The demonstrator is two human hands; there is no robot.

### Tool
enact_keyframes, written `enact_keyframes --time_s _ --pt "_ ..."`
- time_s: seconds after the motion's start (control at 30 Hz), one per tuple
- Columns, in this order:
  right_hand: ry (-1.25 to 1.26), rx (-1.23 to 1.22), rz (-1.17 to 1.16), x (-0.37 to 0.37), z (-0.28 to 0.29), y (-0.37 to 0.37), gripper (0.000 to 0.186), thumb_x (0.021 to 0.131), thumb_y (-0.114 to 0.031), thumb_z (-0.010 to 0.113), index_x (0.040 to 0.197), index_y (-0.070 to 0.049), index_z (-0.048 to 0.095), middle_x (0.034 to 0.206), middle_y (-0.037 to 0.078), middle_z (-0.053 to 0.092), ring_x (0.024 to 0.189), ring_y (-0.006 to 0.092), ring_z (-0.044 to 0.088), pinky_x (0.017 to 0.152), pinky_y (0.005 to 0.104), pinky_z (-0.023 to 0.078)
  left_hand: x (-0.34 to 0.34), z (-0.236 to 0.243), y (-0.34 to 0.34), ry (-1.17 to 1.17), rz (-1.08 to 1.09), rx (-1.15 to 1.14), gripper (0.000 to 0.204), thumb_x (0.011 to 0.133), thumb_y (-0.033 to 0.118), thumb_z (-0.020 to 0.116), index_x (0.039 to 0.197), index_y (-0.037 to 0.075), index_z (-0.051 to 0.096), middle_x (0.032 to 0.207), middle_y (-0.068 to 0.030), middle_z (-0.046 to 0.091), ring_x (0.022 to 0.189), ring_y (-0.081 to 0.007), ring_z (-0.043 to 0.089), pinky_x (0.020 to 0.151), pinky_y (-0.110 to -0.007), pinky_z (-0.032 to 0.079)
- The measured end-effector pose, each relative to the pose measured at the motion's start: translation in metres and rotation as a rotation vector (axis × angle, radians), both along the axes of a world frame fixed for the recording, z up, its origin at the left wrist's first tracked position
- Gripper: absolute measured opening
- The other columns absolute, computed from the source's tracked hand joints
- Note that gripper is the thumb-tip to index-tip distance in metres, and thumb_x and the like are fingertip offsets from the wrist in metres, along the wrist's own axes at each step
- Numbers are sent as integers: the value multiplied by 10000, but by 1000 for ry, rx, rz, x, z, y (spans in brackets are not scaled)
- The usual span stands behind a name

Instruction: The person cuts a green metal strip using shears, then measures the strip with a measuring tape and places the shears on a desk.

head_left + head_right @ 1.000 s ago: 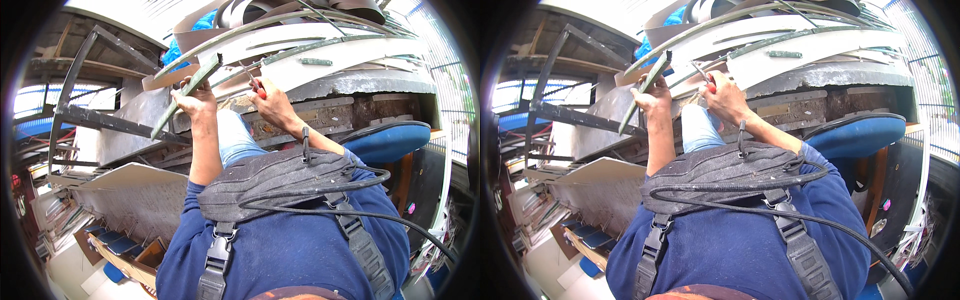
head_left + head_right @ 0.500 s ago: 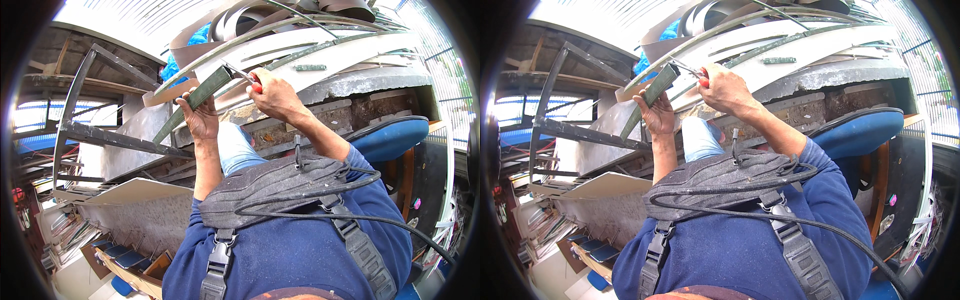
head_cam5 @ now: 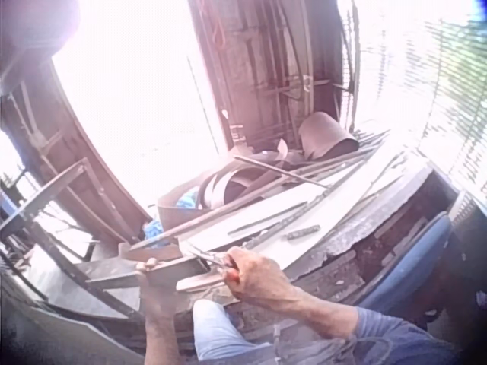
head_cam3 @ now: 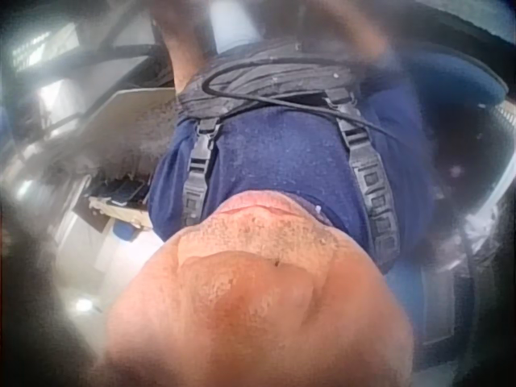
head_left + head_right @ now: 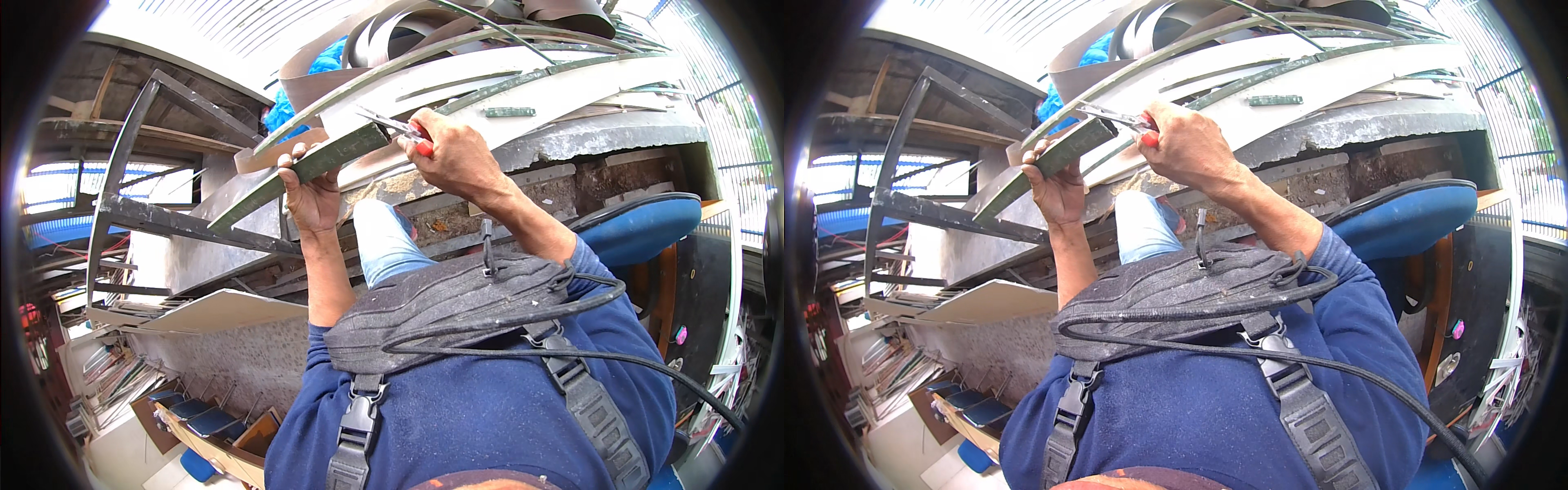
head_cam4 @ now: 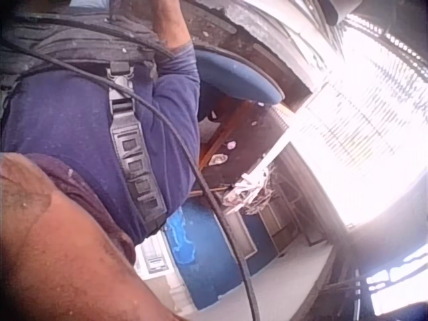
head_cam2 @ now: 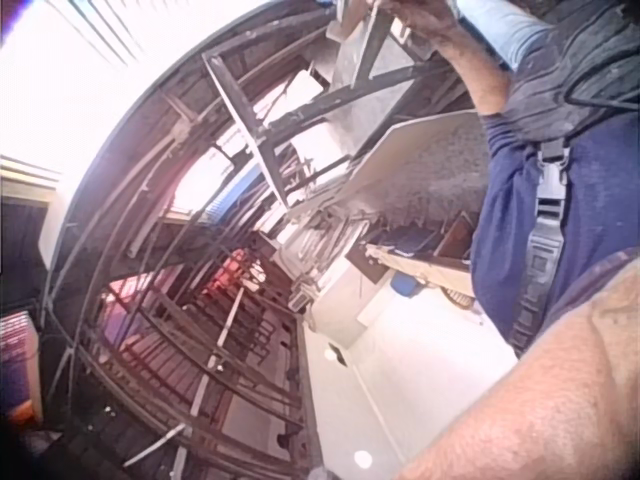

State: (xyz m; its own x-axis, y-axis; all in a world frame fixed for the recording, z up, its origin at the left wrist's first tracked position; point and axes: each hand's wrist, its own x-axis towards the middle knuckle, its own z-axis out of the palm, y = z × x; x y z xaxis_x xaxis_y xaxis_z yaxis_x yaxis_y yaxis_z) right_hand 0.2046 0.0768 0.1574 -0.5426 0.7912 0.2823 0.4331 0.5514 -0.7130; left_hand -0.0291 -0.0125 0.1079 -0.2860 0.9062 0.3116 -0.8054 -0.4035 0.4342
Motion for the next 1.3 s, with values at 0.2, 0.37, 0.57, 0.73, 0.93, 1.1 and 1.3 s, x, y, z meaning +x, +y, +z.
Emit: enact_keyframes --time_s 0.2,0.37,0.57,0.73,0.93,1.1,1.3 --pt "4 -3 -20 -1 -1 0 302 921 -330 622 984 -36 589 739 191 664 674 365 677 609 432 533 0 -1 1 1 -13 -5 219 933 287 623 1087 133 603 1177 -23 596 1188 -247 593 989 -515 547" --pt "34 -10 -2 -1 -8 1 286 926 -317 622 961 -35 588 721 184 660 663 352 679 592 424 532 2 0 1 -6 -14 -9 212 948 277 604 1095 124 603 1169 -41 613 1180 -253 601 970 -512 559" --pt "144 20 16 -5 -25 9 290 931 -313 641 889 -30 601 661 153 634 592 292 656 540 391 507 6 5 2 -6 -14 -11 227 966 291 577 1105 112 597 1178 -57 602 1163 -254 611 962 -487 569" --pt "172 -188 -165 8 -23 29 357 934 -369 646 908 -14 621 685 119 626 605 189 596 554 351 485 -2 -6 -2 -258 -10 -142 277 975 331 571 983 62 632 1081 -115 663 1054 -286 666 832 -463 629" --pt "-26 33 -177 14 -26 15 290 857 -219 617 1055 -10 584 959 201 632 921 366 630 815 443 503 -10 -24 10 -283 224 -598 214 949 327 622 873 130 655 820 -25 719 735 -170 710 571 -290 596" --pt "-85 106 -39 10 -5 0 290 826 -184 620 1062 -17 596 975 187 634 936 364 621 839 439 497 -5 -24 10 -277 272 -659 220 948 318 624 855 121 652 810 -22 709 744 -167 701 644 -314 604" --pt "-201 107 -16 14 0 3 263 854 -230 628 1038 -41 631 967 175 672 877 359 664 794 443 525 -5 -17 8 -213 310 -622 221 951 312 620 863 112 646 848 -37 703 780 -174 694 653 -327 603"
